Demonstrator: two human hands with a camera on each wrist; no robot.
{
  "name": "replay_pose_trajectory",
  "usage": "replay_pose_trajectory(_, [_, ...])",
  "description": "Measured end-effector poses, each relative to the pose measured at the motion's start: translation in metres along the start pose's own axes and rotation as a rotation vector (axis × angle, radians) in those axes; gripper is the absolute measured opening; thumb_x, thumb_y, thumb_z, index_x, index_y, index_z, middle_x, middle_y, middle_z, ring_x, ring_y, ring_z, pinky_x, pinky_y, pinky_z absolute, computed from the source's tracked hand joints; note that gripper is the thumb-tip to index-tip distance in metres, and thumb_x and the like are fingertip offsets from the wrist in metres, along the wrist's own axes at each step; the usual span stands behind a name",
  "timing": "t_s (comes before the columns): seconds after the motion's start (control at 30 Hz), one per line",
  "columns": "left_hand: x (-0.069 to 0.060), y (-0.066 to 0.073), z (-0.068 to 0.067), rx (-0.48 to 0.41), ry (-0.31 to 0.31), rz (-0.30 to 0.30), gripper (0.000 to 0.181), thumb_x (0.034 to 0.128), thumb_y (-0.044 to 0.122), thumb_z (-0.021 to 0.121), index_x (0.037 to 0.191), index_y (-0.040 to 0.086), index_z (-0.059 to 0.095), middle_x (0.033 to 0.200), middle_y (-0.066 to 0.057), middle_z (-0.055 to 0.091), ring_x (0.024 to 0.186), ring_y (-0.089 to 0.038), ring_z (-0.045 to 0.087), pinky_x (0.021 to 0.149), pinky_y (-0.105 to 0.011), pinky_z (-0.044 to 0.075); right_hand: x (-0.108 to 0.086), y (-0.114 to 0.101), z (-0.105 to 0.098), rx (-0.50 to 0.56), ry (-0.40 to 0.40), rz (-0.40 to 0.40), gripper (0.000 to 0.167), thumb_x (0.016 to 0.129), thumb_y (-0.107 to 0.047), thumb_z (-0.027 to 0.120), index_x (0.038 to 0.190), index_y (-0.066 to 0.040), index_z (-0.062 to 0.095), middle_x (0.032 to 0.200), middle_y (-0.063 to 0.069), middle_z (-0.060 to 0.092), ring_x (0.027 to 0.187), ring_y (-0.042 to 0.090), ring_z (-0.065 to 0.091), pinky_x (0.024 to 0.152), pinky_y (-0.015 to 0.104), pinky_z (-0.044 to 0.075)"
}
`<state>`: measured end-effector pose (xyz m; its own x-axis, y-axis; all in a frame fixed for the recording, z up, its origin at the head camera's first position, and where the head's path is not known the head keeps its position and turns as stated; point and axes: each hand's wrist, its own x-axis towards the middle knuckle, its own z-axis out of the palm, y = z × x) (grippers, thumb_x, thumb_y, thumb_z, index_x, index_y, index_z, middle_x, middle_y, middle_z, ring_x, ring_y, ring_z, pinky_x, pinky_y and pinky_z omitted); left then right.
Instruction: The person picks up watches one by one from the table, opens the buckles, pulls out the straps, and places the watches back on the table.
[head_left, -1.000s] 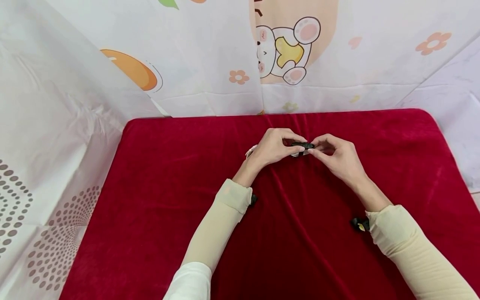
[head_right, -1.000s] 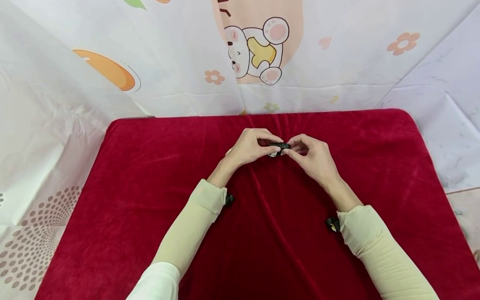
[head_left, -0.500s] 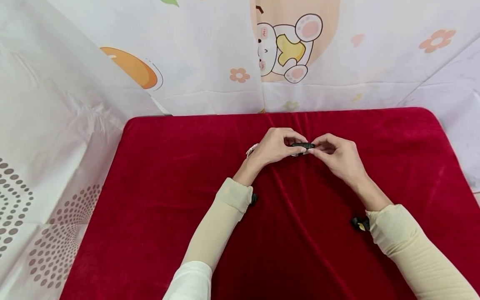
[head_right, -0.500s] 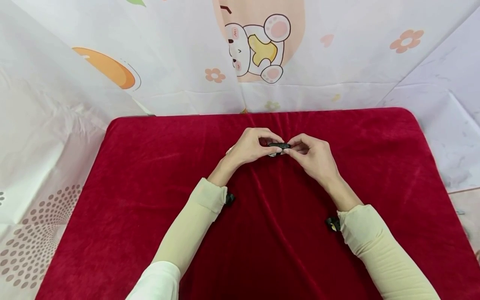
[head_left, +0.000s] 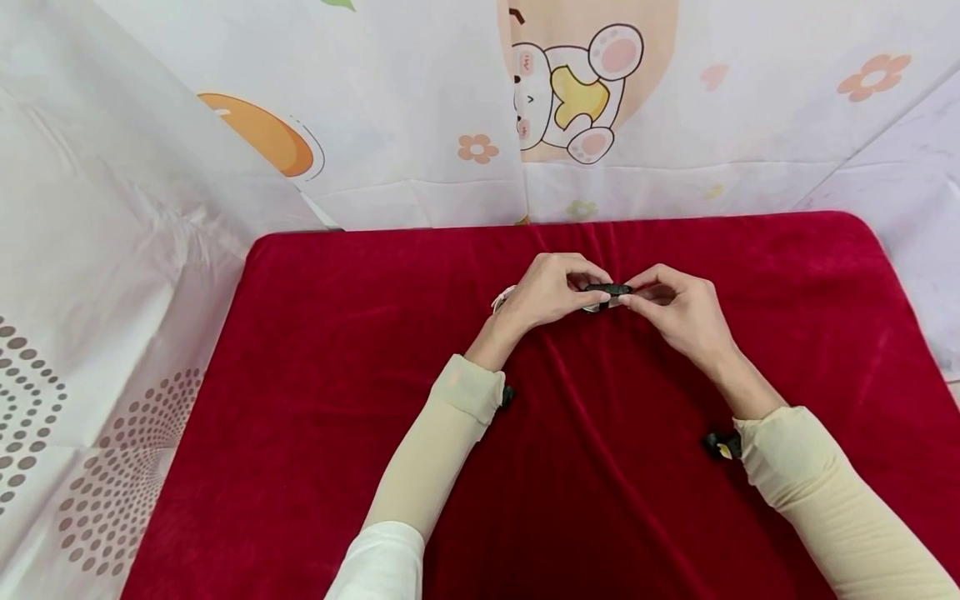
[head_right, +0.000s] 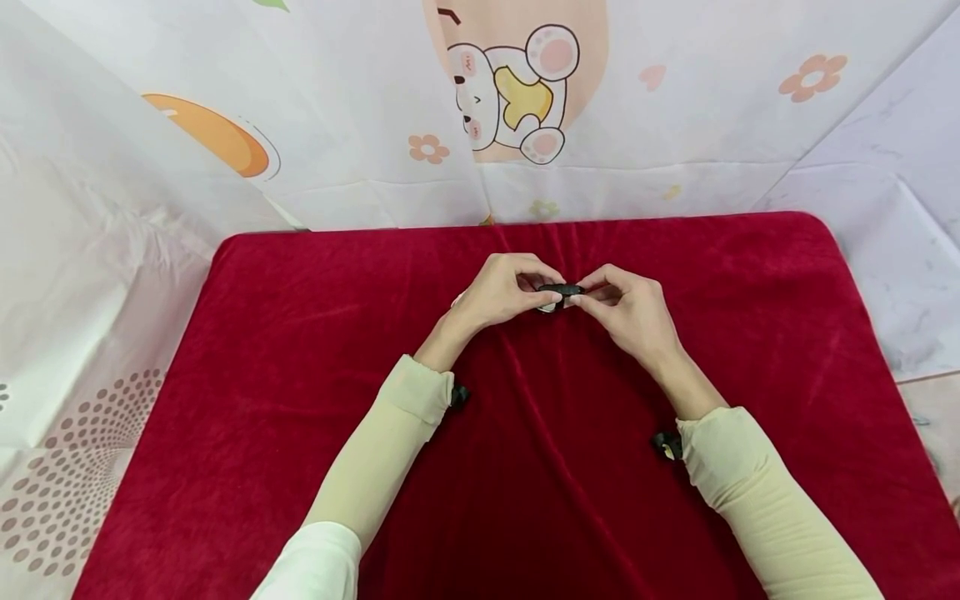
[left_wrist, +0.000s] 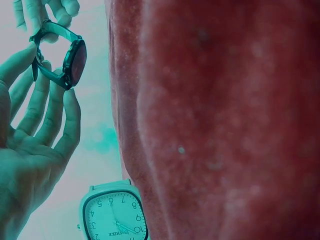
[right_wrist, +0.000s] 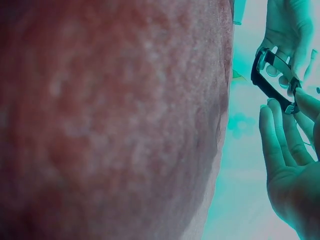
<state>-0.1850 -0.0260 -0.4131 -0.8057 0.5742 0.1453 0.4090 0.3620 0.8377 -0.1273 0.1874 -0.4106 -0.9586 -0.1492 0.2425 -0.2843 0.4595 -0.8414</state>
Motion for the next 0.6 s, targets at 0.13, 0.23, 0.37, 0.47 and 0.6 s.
replay_pose_trajectory(0.13, [0.0,0.0,0.0,0.0,0.007,-0.001,0.017,0.0844,0.017,0.081,0.101,0.012,0.078,0.087,0.004,0.069,0.078,-0.005,0.063,0.072,-0.017,0.053,-0.003,-0.017,-0.003,0.056,-0.012,0.013,0.015,0.083,0.007,0.075,0.097,0.005,0.069,0.087,0.021,0.071,0.069,0.013,0.07,0.064,0.016,0.055])
replay_pose_trajectory(0.23, [-0.001,0.0,0.001,-0.003,0.017,0.006,0.017,0.0844,0.017,0.081,0.1,0.012,0.078,0.087,0.004,0.069,0.078,-0.005,0.063,0.072,-0.017,0.054,-0.003,-0.023,-0.004,0.13,-0.027,0.032,0.015,0.084,0.008,0.074,0.098,0.009,0.068,0.089,0.023,0.07,0.07,0.021,0.071,0.064,0.021,0.058])
replay_pose_trajectory(0.37, [-0.001,-0.001,0.001,-0.005,0.024,0.013,0.016,0.0847,0.016,0.081,0.1,0.012,0.079,0.087,0.004,0.07,0.078,-0.005,0.063,0.072,-0.018,0.054,-0.003,-0.022,-0.004,0.182,-0.022,0.073,0.016,0.085,0.007,0.074,0.1,0.008,0.069,0.092,0.018,0.069,0.073,0.024,0.072,0.067,0.026,0.059])
replay_pose_trajectory(0.47, [-0.001,-0.001,0.001,-0.003,0.027,0.02,0.016,0.0849,0.017,0.081,0.1,0.012,0.079,0.087,0.004,0.07,0.078,-0.005,0.063,0.072,-0.018,0.053,-0.003,-0.019,-0.004,0.22,-0.017,0.097,0.016,0.086,0.006,0.074,0.1,0.008,0.068,0.092,0.014,0.069,0.075,0.022,0.072,0.066,0.031,0.06])
replay_pose_trajectory(0.6, [0.0,-0.001,0.001,-0.004,0.036,0.03,0.016,0.0848,0.017,0.081,0.1,0.012,0.079,0.087,0.004,0.07,0.079,-0.005,0.063,0.073,-0.018,0.053,-0.002,-0.016,-0.004,0.284,-0.017,0.105,0.017,0.087,0.006,0.072,0.102,0.011,0.066,0.092,0.011,0.069,0.075,0.016,0.072,0.065,0.037,0.059])
